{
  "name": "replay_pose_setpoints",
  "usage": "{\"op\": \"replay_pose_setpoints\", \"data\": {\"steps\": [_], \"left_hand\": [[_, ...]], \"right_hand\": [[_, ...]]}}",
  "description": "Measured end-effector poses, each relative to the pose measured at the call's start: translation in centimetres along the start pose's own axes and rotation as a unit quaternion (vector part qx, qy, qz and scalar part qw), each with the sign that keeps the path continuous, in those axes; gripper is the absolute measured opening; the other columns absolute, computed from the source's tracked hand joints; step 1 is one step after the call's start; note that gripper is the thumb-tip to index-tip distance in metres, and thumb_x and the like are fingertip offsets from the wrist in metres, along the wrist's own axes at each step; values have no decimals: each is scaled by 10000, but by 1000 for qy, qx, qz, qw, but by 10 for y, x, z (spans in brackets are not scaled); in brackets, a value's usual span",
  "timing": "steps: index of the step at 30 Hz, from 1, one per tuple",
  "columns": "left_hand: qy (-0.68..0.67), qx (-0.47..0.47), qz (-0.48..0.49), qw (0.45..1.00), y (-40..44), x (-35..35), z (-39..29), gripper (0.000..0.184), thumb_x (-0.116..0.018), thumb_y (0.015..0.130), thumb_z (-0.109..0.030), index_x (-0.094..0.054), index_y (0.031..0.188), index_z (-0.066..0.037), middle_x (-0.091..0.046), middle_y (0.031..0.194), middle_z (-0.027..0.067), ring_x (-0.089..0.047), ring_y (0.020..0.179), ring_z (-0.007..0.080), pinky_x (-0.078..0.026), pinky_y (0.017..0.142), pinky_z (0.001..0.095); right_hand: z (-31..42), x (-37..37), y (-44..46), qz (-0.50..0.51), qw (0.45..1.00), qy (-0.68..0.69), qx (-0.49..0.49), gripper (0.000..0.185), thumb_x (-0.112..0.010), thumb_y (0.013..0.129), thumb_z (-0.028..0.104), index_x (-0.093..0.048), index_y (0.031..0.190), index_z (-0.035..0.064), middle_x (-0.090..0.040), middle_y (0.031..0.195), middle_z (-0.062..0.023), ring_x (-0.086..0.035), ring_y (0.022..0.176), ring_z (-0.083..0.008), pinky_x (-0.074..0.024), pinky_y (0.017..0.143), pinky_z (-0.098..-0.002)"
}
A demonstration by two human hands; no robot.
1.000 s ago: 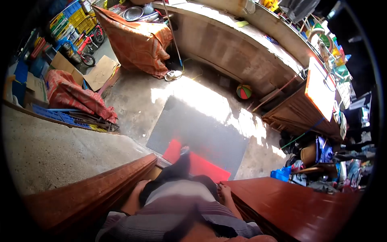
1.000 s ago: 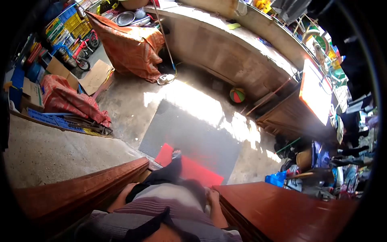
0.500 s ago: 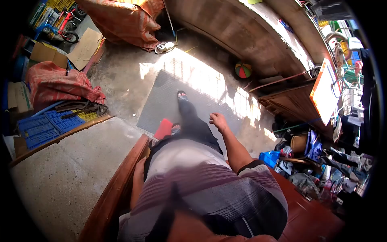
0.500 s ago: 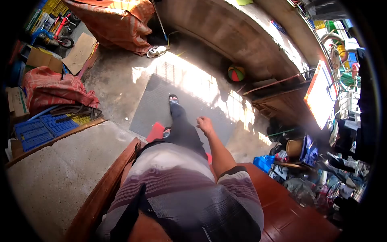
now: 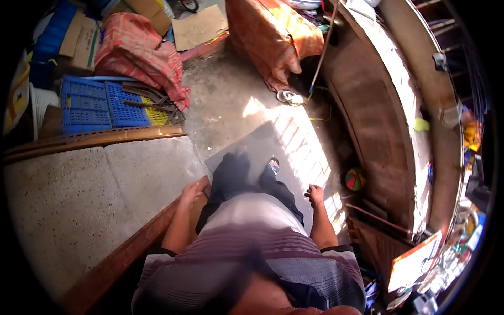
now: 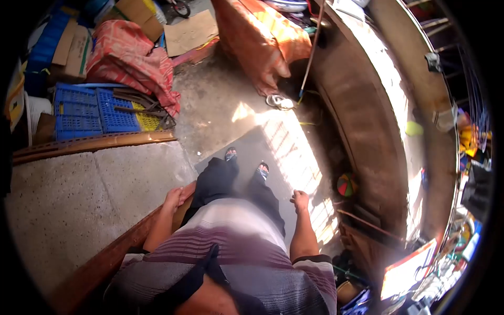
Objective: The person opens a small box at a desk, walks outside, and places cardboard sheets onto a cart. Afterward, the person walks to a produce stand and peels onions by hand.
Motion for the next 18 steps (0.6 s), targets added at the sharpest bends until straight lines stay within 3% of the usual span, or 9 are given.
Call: {"op": "replay_pose_setpoints", "data": {"steps": [2, 5, 8, 9, 10, 12, 13, 16, 18], "left_hand": [[-23, 2, 2, 1000, 11, -8, -16, 406, -614, 984, -362, -582, 1281, -87, -628, 989, 35, -607, 782, 150, -451, 576, 259], [-56, 15, 10, 998, 43, -14, -33, 430, -632, 966, -395, -596, 1259, -83, -626, 983, 35, -603, 784, 152, -439, 577, 261], [-92, -4, 94, 991, 113, 2, -22, 388, -628, 965, -377, -617, 1219, -84, -617, 952, 33, -598, 768, 152, -416, 550, 273], [-119, 22, 49, 991, 99, 6, -47, 324, -616, 969, -346, -636, 1140, -71, -601, 901, 33, -579, 696, 151, -376, 499, 275], [-116, 33, 21, 992, 89, 12, -65, 307, -617, 968, -338, -639, 1113, -69, -595, 875, 28, -566, 664, 143, -361, 482, 272], [-106, 42, -35, 993, 91, 28, -120, 276, -618, 968, -323, -644, 1060, -64, -583, 823, 18, -539, 602, 128, -331, 447, 266], [-205, -10, 1, 979, 142, 39, -96, 260, -631, 962, -310, -645, 1030, -60, -563, 754, 0, -495, 535, 104, -307, 422, 257], [-165, -31, -54, 984, 143, 74, -188, 251, -636, 958, -305, -652, 1020, -63, -555, 724, -10, -486, 519, 92, -309, 413, 262], [-195, -32, -102, 975, 155, 86, -248, 247, -655, 948, -297, -644, 1054, -74, -563, 745, -9, -507, 546, 96, -342, 429, 258]], "right_hand": [[34, -5, 14, 10, 999, -26, -16, 421, -599, 967, 311, -587, 1221, -24, -680, 932, -131, -718, 703, -239, -400, 429, -283], [112, -32, 22, 19, 999, -47, 14, 489, -625, 936, 282, -580, 1240, -97, -679, 930, -179, -706, 681, -249, -420, 437, -289], [193, -74, 32, 31, 997, -67, 29, 487, -643, 930, 277, -580, 1242, -91, -680, 944, -173, -705, 687, -230, -413, 435, -265], [217, -91, 39, 40, 996, -72, 47, 484, -649, 927, 276, -583, 1240, -87, -681, 942, -173, -703, 687, -227, -410, 433, -264], [242, -106, 46, 69, 993, -84, 41, 409, -615, 975, 261, -565, 1270, -17, -681, 922, -128, -722, 713, -262, -397, 422, -273], [292, -145, 60, 86, 990, -86, 72, 412, -617, 973, 261, -565, 1270, -20, -676, 907, -122, -718, 697, -263, -399, 422, -273], [320, -168, 60, 97, 988, -80, 89, 421, -621, 970, 258, -562, 1274, -27, -672, 898, -119, -716, 696, -259, -402, 420, -276], [387, -226, 66, 136, 978, -88, 130, 408, -644, 952, 265, -590, 1218, -39, -669, 895, -120, -710, 688, -251, -413, 453, -271], [429, -261, 64, 156, 971, -116, 137, 491, -662, 925, 292, -592, 1222, -94, -678, 913, -156, -703, 708, -244, -479, 549, -287]]}}
Point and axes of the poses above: each hand's wrist, its own y-axis towards the middle knuckle, its own x-axis out of the back of the hand, z = x × y, the point moved 3 cm from there along y, towards the middle knuckle
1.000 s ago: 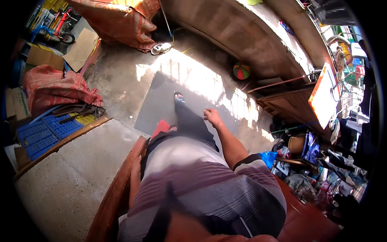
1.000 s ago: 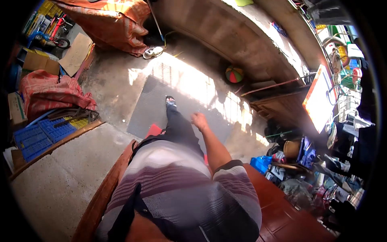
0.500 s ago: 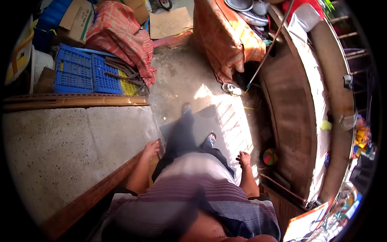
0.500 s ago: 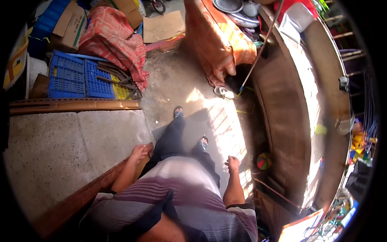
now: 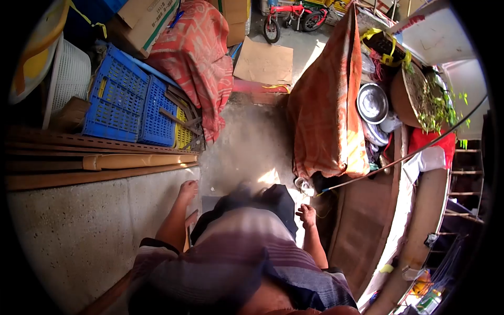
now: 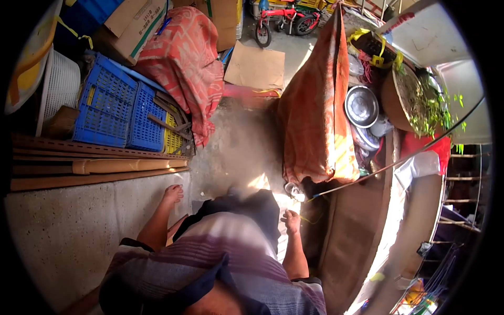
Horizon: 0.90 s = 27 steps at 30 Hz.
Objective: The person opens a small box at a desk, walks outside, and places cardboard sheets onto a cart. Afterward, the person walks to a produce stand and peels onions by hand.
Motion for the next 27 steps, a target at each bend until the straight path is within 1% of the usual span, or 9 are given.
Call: {"op": "replay_pose_setpoints", "data": {"steps": [2, 3, 6, 11, 12, 16, 20, 23, 27], "left_hand": [[-46, -13, -35, 998, 21, -14, -37, 248, -668, 942, -292, -640, 1076, -85, -576, 761, -11, -532, 578, 95, -367, 451, 250], [-28, -6, -8, 1000, 43, -17, -40, 366, -646, 954, -354, -602, 1230, -118, -680, 1009, 45, -654, 801, 168, -472, 619, 289], [-80, -5, 11, 997, 61, -49, -77, 303, -655, 948, -331, -628, 1138, -97, -638, 857, 8, -598, 684, 115, -429, 526, 255], [-52, 61, -32, 996, 66, -77, -114, 356, -633, 946, -348, -608, 1195, -95, -637, 958, 49, -624, 721, 170, -448, 551, 301], [-57, 81, -36, 994, 64, -82, -129, 374, -631, 944, -358, -605, 1205, -91, -637, 968, 52, -626, 724, 178, -453, 558, 312], [-72, 97, -29, 992, 91, -99, -160, 514, -627, 939, -450, -537, 1300, -96, -641, 1133, 99, -640, 866, 245, -473, 698, 410], [-81, 107, -12, 991, 135, -120, -216, 373, -560, 966, -402, -601, 1172, -94, -667, 961, 83, -640, 782, 226, -476, 694, 399], [-77, 104, 4, 992, 190, -126, -270, 354, -532, 970, -376, -642, 1083, -59, -609, 776, 57, -640, 684, 208, -496, 628, 372], [-64, 75, 2, 995, 281, -125, -354, 324, -527, 969, -356, -660, 1002, -61, -569, 699, 51, -607, 570, 200, -510, 554, 360]], "right_hand": [[30, -14, 33, 28, 1000, 10, 3, 484, -668, 922, 290, -595, 1212, -91, -676, 911, -153, -704, 714, -248, -491, 560, -283], [51, -19, 45, 30, 999, -16, 3, 438, -669, 923, 255, -601, 1190, -86, -667, 899, -154, -687, 704, -241, -521, 570, -299], [86, -27, 116, 61, 998, -31, -7, 364, -663, 932, 212, -612, 1156, -70, -642, 885, -144, -651, 688, -215, -576, 590, -329], [175, -26, 245, 61, 983, -139, 108, 284, -630, 941, 239, -698, 941, -37, -676, 752, -92, -655, 622, -171, -520, 520, -319], [236, -40, 233, 69, 988, -132, 39, 283, -621, 942, 239, -698, 940, -34, -684, 749, -102, -658, 661, -161, -545, 586, -320], [318, -52, 356, 55, 970, -177, 158, 264, -641, 957, 261, -650, 866, 14, -661, 731, -81, -636, 534, -209, -461, 406, -329], [441, -99, 382, 101, 962, -124, 223, 221, -622, 964, 264, -651, 872, 65, -602, 663, -51, -608, 530, -173, -436, 417, -286], [467, -113, 422, 28, 621, -529, 577, 228, -609, 965, 306, -639, 940, 80, -610, 651, -60, -622, 563, -155, -444, 444, -266], [428, -106, 488, 145, 741, -520, 399, 342, -609, 956, 346, -595, 1152, 66, -658, 802, -91, -655, 624, -174, -471, 478, -265]]}}
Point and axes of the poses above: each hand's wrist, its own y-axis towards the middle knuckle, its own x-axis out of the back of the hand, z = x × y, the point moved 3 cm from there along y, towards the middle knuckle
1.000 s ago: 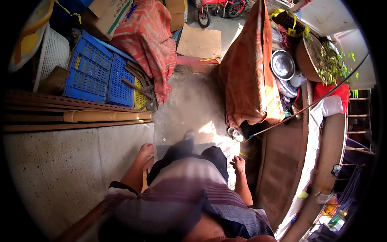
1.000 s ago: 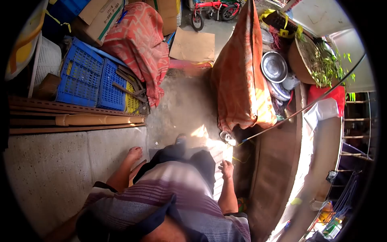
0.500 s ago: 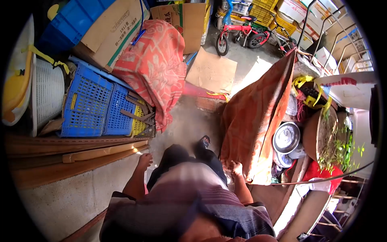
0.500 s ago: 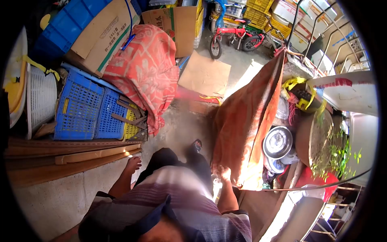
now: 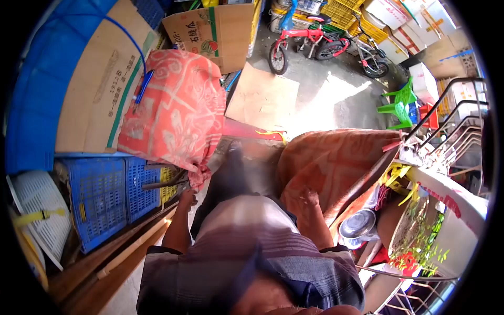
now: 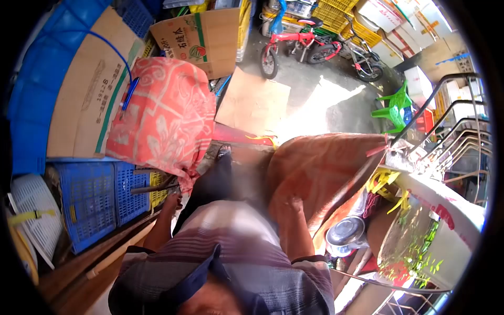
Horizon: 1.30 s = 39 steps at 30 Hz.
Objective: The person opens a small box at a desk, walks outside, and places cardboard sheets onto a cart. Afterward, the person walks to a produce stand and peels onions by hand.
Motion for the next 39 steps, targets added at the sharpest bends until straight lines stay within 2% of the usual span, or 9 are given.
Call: {"op": "replay_pose_setpoints", "data": {"steps": [3, 6, 8, 15, 17, 19, 22, 29, 39], "left_hand": [[18, -27, -11, 999, 45, -10, -85, 240, -579, 957, -298, -669, 966, -75, -596, 716, 60, -588, 539, 192, -490, 508, 334], [148, -249, 17, 957, 95, -16, -160, 227, -609, 962, -301, -666, 981, -82, -610, 741, 56, -598, 567, 176, -496, 510, 332], [44, -80, -5, 996, 84, -38, -256, 242, -620, 963, -322, -661, 986, -85, -611, 748, 47, -605, 590, 169, -501, 518, 337], [14, -98, -57, 993, 186, -133, -390, 321, -642, 957, -340, -627, 1149, -85, -635, 842, 27, -639, 689, 176, -519, 590, 327], [42, -95, -52, 993, 231, -158, -408, 347, -644, 954, -342, -622, 1184, -82, -649, 882, 35, -644, 696, 179, -518, 602, 328], [52, -89, -52, 993, 266, -194, -419, 358, -646, 950, -347, -624, 1187, -80, -663, 907, 44, -644, 693, 177, -514, 605, 335], [117, -34, -5, 993, 282, -226, -423, 363, -632, 942, -352, -631, 1172, -71, -678, 914, 56, -642, 681, 177, -484, 581, 323], [90, -18, -14, 996, 306, -321, -493, 329, -658, 938, -334, -652, 1136, -71, -655, 826, 18, -618, 671, 136, -454, 552, 291], [-84, -91, -14, 992, 390, -474, -631, 296, -703, 935, -312, -632, 1086, -67, -671, 881, 16, -640, 728, 112, -510, 595, 271]], "right_hand": [[-1, -7, 37, 29, 977, 142, -156, 431, -609, 954, 363, -581, 1245, 47, -667, 894, -102, -657, 645, -182, -481, 497, -264], [-6, -19, 59, -66, 923, 298, -235, 422, -607, 962, 366, -629, 1187, 9, -659, 913, -108, -647, 654, -178, -488, 513, -267], [15, 12, 105, -104, 912, 319, -234, 399, -611, 969, 341, -654, 1131, -22, -668, 907, -116, -654, 689, -177, -503, 535, -279], [9, 111, 296, -144, 875, 382, -261, 335, -626, 966, 213, -641, 1093, -98, -666, 895, -125, -678, 814, -227, -589, 675, -372], [24, 145, 353, -93, 760, 588, -260, 301, -595, 977, 211, -605, 1130, -48, -661, 916, -129, -684, 771, -271, -578, 659, -383], [-75, 101, 411, -97, 829, 495, -241, 319, -594, 974, 255, -616, 1149, -11, -660, 931, -117, -683, 746, -248, -533, 593, -347], [-74, 161, 454, -73, 752, 480, -445, 418, -598, 970, 335, -602, 1253, 28, -690, 1011, -108, -709, 781, -228, -423, 516, -299], [-105, 257, 527, -93, 780, 519, -335, 512, -661, 950, 323, -555, 1283, -51, -696, 1033, -193, -720, 762, -264, -438, 470, -253], [-204, 376, 601, -47, 815, 410, -406, 494, -624, 963, 344, -570, 1285, -28, -696, 1024, -169, -726, 773, -246, -445, 494, -274]]}}
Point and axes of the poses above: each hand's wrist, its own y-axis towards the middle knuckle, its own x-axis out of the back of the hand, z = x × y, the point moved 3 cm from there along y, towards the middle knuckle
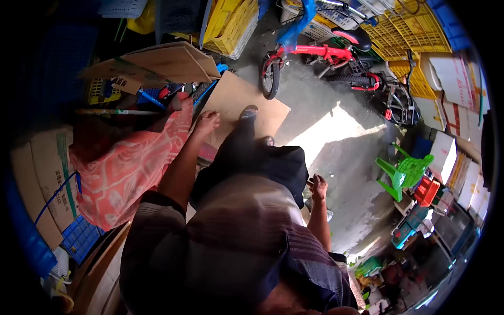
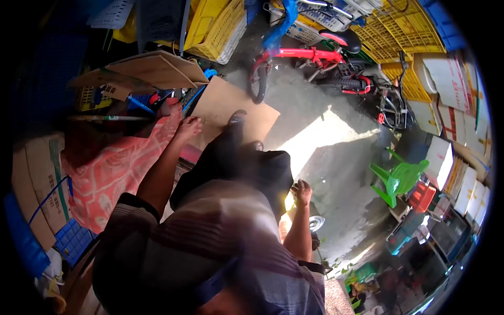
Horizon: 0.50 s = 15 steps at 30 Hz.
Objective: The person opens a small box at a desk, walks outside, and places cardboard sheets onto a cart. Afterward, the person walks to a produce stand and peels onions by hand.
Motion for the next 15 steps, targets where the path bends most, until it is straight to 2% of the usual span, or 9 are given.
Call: {"op": "replay_pose_setpoints", "data": {"steps": [4, 5, 7, 8, 9, 10, 12, 13, 15], "left_hand": [[-89, -42, -38, 994, -23, -30, -12, 305, -699, 935, -318, -632, 1077, -57, -639, 863, 19, -634, 737, 122, -521, 637, 280], [-117, -23, -68, 990, -42, -33, -15, 246, -691, 933, -262, -642, 1059, -56, -619, 824, 11, -613, 707, 108, -496, 610, 260], [-231, 42, -183, 955, -84, -49, 54, 253, -678, 941, -301, -643, 1084, -94, -641, 829, 2, -612, 690, 102, -470, 607, 247], [-247, 61, -189, 949, -80, -45, 80, 258, -671, 945, -320, -643, 1096, -113, -652, 832, -3, -611, 682, 99, -458, 605, 241], [-265, 72, -225, 935, -99, -66, 131, 264, -661, 933, -325, -652, 1082, -107, -644, 828, -9, -590, 662, 113, -444, 594, 263], [-280, 88, -228, 928, -125, -88, 146, 277, -661, 929, -337, -653, 1080, -106, -640, 824, -8, -577, 653, 119, -438, 587, 269], [-319, 106, -237, 912, -161, -133, 162, 302, -661, 921, -362, -655, 1076, -103, -631, 816, -6, -552, 633, 130, -427, 574, 282], [-139, 56, -217, 965, -167, -151, 194, 219, -609, 942, -280, -659, 1021, -82, -651, 815, 72, -602, 661, 206, -465, 576, 336], [42, -6, -226, 973, -185, -189, 216, 230, -573, 959, -262, -672, 971, -54, -667, 830, 127, -631, 731, 269, -486, 659, 390]], "right_hand": [[61, 17, 51, 45, 991, -122, -24, 385, -609, 971, 332, -622, 1182, 10, -686, 911, -124, -668, 633, -192, -391, 426, -263], [78, 16, 72, 73, 987, -143, -25, 376, -609, 971, 331, -625, 1175, 16, -681, 895, -112, -648, 617, -182, -373, 420, -265], [153, 23, 169, 158, 948, -275, -24, 375, -607, 970, 332, -622, 1187, 27, -676, 908, -99, -625, 610, -169, -348, 420, -268], [151, 21, 197, 162, 938, -303, -37, 384, -605, 969, 333, -616, 1207, 31, -675, 936, -99, -620, 619, -167, -340, 426, -268], [210, 19, 205, 134, 950, -280, -5, 410, -603, 967, 337, -600, 1249, 39, -671, 1018, -108, -635, 672, -170, -350, 442, -264], [224, 18, 208, 118, 949, -292, -23, 416, -667, 917, 293, -635, 1213, 2, -674, 941, -113, -616, 660, -191, -457, 489, -302], [274, 12, 249, 114, 946, -300, 33, 419, -633, 929, 259, -621, 1232, -30, -674, 1001, -161, -648, 799, -253, -548, 687, -341], [302, 1, 249, 98, 944, -312, 52, 409, -611, 935, 256, -626, 1210, -46, -674, 1025, -169, -665, 833, -260, -559, 693, -344], [338, -16, 270, 138, 923, -350, 84, 426, -599, 934, 277, -621, 1215, -43, -676, 1046, -171, -682, 848, -268, -565, 691, -344]]}}
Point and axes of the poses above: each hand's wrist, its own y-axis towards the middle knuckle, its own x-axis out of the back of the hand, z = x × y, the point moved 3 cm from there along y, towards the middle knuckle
